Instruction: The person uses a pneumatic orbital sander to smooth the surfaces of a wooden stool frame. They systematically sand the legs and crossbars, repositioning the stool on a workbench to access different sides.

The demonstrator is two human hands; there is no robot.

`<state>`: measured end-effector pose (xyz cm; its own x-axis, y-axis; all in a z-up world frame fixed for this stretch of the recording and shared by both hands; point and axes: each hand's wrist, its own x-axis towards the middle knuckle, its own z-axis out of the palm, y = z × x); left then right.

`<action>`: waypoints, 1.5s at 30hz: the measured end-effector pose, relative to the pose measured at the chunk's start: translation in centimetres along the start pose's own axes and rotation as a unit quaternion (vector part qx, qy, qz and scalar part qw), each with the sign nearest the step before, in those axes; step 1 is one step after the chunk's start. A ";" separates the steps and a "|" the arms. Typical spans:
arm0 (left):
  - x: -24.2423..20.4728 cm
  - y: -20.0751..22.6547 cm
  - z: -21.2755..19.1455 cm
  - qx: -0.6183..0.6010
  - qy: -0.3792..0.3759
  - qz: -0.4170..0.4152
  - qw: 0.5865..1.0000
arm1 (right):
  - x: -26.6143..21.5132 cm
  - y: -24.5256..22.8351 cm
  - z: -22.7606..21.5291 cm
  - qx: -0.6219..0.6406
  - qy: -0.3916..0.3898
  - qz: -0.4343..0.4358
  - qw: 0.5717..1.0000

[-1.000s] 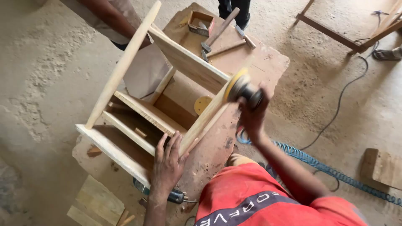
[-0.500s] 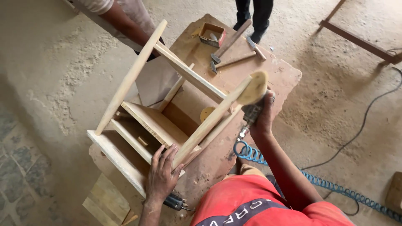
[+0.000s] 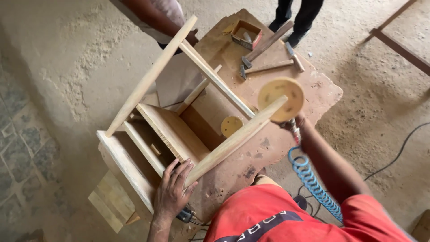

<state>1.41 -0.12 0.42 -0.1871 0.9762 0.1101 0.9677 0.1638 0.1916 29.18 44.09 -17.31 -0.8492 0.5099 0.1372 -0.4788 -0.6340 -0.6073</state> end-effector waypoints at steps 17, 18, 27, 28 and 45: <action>0.6 1.7 -1.9 -0.014 -0.012 -0.007 1.000 | 15.4 -15.2 25.9 -0.731 -0.148 0.486 0.455; 0.6 1.6 -1.6 -0.011 -0.009 0.000 1.000 | 15.0 -15.7 29.9 -0.798 -0.108 0.480 0.348; 0.6 1.8 -1.8 -0.007 -0.014 -0.021 1.000 | 4.2 -14.5 29.3 -0.952 -0.112 0.058 0.279; 0.5 1.8 -1.6 -0.011 -0.012 -0.031 0.999 | 3.3 -13.8 30.0 -0.951 -0.122 0.058 0.277; -0.4 0.6 -1.1 -0.038 0.107 0.027 0.993 | -2.7 -2.4 38.4 -0.917 0.004 -0.092 0.388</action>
<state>1.89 -0.53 1.55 -0.1742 0.9297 0.3246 0.9634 0.0928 0.2514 24.05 21.97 13.85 -0.8342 0.4545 0.3121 0.4383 0.8901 -0.1248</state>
